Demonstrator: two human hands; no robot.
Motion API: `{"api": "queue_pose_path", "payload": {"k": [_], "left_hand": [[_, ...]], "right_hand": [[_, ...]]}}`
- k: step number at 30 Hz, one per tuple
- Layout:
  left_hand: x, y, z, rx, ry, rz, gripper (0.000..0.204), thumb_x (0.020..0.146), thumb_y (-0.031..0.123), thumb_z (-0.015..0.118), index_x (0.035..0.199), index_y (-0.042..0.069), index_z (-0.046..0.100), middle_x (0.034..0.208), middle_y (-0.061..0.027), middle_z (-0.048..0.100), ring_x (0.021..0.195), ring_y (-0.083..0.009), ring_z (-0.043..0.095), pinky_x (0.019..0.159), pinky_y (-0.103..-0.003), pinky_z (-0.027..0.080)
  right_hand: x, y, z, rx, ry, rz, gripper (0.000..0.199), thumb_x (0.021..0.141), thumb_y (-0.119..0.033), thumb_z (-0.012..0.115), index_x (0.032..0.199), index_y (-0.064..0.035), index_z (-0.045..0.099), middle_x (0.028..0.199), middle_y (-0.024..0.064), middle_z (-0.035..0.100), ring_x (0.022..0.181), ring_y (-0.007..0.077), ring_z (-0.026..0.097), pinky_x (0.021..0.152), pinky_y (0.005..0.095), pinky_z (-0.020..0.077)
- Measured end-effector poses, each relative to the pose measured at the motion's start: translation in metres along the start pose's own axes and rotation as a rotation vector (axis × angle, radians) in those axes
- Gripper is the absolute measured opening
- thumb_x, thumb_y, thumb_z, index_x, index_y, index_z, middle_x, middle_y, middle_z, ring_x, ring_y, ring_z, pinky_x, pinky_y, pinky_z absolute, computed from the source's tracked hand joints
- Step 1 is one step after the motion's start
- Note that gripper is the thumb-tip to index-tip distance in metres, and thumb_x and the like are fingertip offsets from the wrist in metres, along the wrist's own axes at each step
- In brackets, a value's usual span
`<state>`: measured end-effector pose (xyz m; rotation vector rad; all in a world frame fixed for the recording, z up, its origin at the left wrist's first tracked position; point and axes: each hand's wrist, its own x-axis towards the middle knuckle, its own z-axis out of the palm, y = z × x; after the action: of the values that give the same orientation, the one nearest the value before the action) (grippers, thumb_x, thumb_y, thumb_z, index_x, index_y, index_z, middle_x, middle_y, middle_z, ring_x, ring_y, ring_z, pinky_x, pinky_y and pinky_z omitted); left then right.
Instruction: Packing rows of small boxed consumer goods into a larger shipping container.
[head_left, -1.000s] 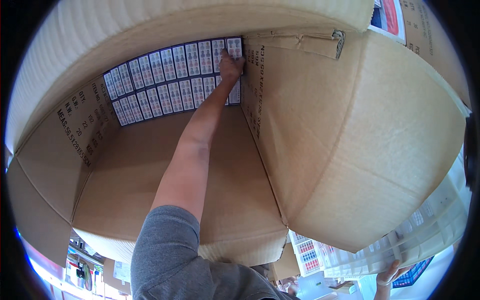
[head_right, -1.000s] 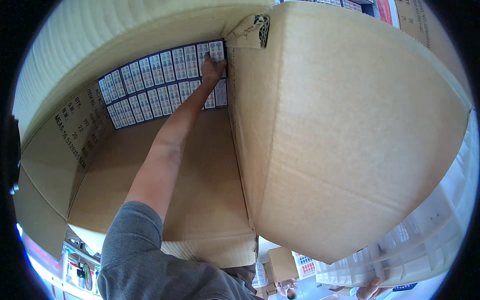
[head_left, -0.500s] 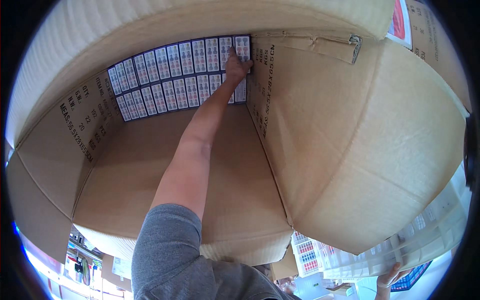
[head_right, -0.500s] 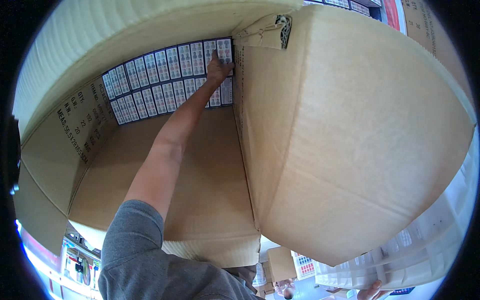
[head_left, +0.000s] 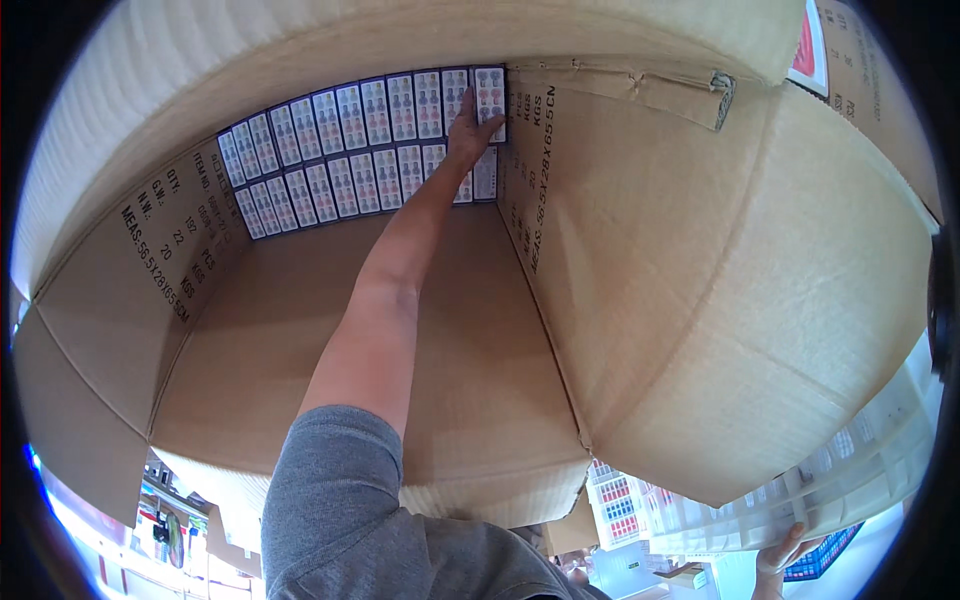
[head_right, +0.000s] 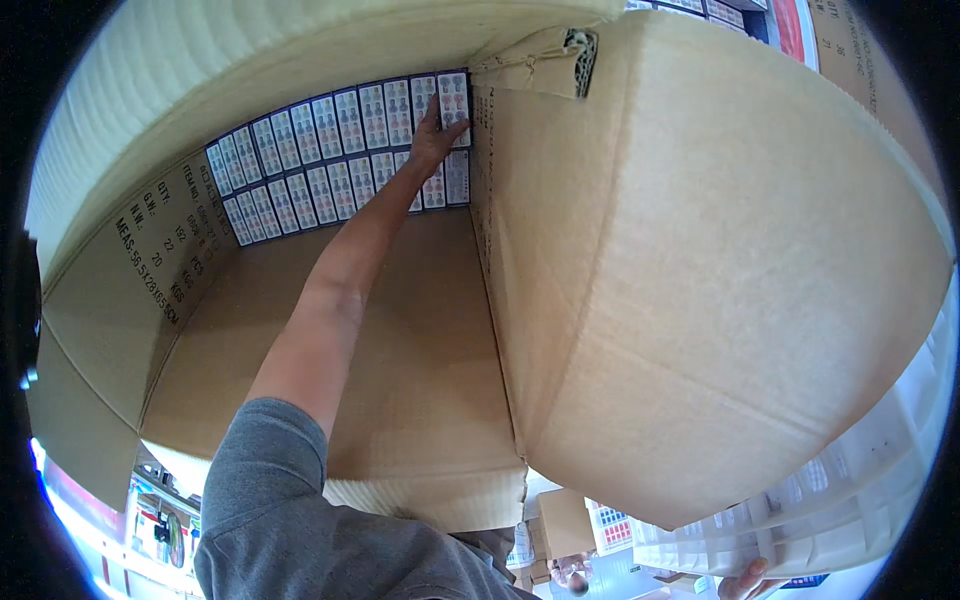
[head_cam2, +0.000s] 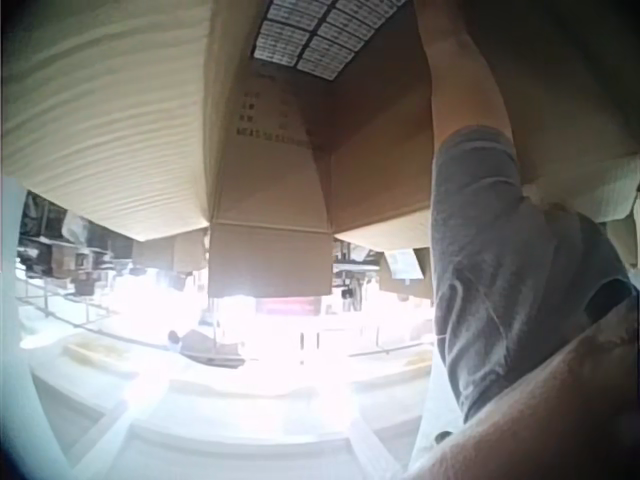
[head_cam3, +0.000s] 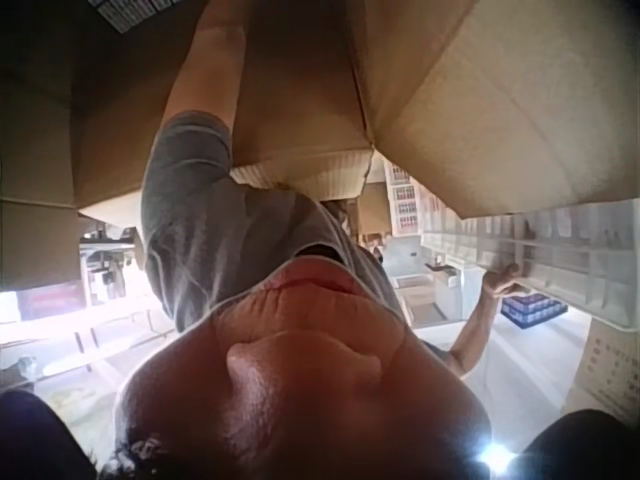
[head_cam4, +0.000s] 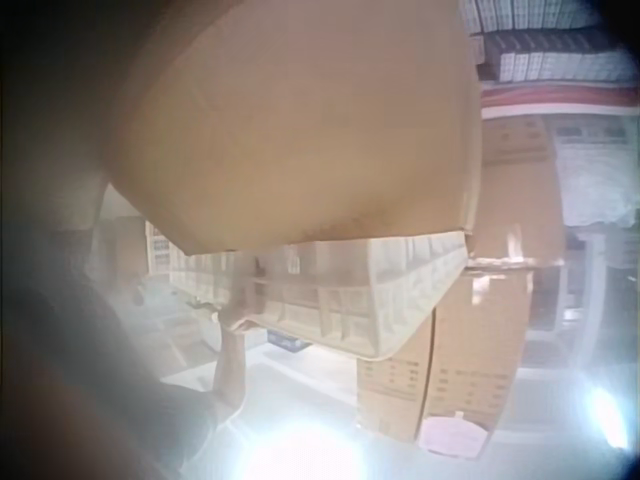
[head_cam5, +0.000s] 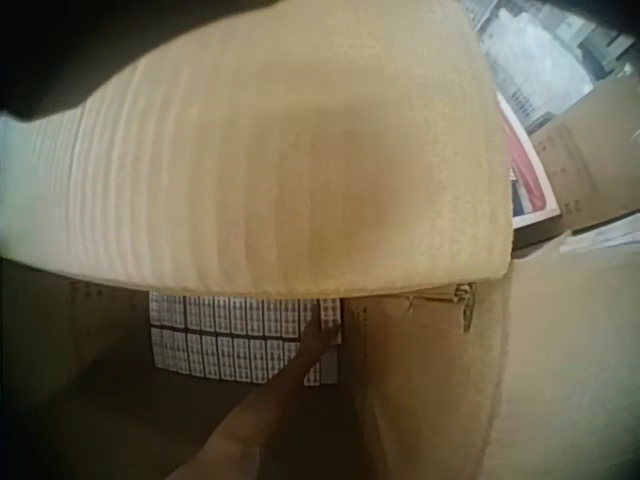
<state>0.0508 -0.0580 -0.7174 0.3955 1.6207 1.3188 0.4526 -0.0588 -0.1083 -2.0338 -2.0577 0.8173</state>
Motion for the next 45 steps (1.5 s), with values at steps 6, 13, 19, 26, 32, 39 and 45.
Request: {"api": "queue_pose_path", "payload": {"k": [6,13,19,26,32,39,45], "left_hand": [[-0.005,0.004,-0.003,0.21,0.039,-0.103,0.08,0.074,0.031,0.066,0.132,-0.006,0.025,0.13,-0.0246,0.039,0.12,-0.0289,0.041,0.099,-0.03,0.032],[-0.012,-0.009,0.004,0.189,0.166,-0.024,0.077,0.075,0.035,0.064,0.129,-0.008,0.03,0.123,-0.0257,0.046,0.117,-0.0319,0.045,0.096,-0.033,0.036],[-0.017,-0.015,0.016,0.269,0.172,-0.059,0.079,0.076,0.041,0.062,0.129,-0.009,0.03,0.129,-0.0269,0.039,0.122,-0.0338,0.037,0.1,-0.033,0.03],[-0.022,-0.016,0.011,0.215,0.145,-0.087,0.084,0.074,0.043,0.063,0.129,-0.011,0.028,0.128,-0.029,0.038,0.121,-0.0351,0.037,0.1,-0.033,0.03],[-0.044,0.012,0.011,0.318,0.176,-0.196,0.09,0.072,0.048,0.063,0.128,-0.012,0.028,0.12,-0.0299,0.046,0.114,-0.0379,0.045,0.095,-0.035,0.036],[-0.07,0.008,0.004,0.351,0.239,-0.219,0.061,0.074,0.04,0.061,0.108,-0.009,0.049,0.097,-0.0287,0.056,0.093,-0.0381,0.056,0.084,-0.043,0.042],[-0.086,-0.027,-0.016,0.596,0.343,-0.434,0.062,0.07,0.029,0.064,0.112,-0.008,0.039,0.112,-0.0295,0.045,0.105,-0.0418,0.045,0.091,-0.044,0.037]], "right_hand": [[-0.004,-0.003,-0.004,-0.007,-0.009,0.048,0.053,0.086,-0.035,0.046,0.13,-0.0099,0.027,0.129,0.0143,0.032,0.115,0.0257,0.036,0.094,0.0432,0.033],[-0.001,-0.005,-0.004,0.003,-0.023,0.076,0.053,0.086,-0.035,0.046,0.13,-0.0105,0.027,0.129,0.0143,0.032,0.115,0.026,0.036,0.094,0.0436,0.0331],[0.004,-0.006,-0.007,-0.001,-0.022,0.084,0.054,0.086,-0.035,0.047,0.13,-0.0111,0.027,0.128,0.0143,0.033,0.114,0.0262,0.036,0.094,0.044,0.0333],[0.007,-0.003,-0.012,0.005,-0.028,0.088,0.054,0.085,-0.034,0.048,0.13,-0.0117,0.027,0.128,0.0143,0.033,0.114,0.0265,0.036,0.094,0.0444,0.0334],[0.011,0.0,-0.017,0.005,-0.038,0.098,0.054,0.085,-0.034,0.048,0.129,-0.0122,0.027,0.128,0.0143,0.033,0.114,0.0268,0.036,0.093,0.0447,0.0335],[0.013,0.004,-0.022,-0.001,-0.038,0.112,0.054,0.085,-0.034,0.049,0.129,-0.0128,0.028,0.128,0.0144,0.033,0.114,0.027,0.036,0.093,0.0451,0.0337],[0.015,0.007,-0.022,-0.004,-0.038,0.131,0.054,0.084,-0.034,0.05,0.129,-0.0133,0.028,0.128,0.0144,0.033,0.114,0.0273,0.036,0.093,0.0454,0.0338]]}}
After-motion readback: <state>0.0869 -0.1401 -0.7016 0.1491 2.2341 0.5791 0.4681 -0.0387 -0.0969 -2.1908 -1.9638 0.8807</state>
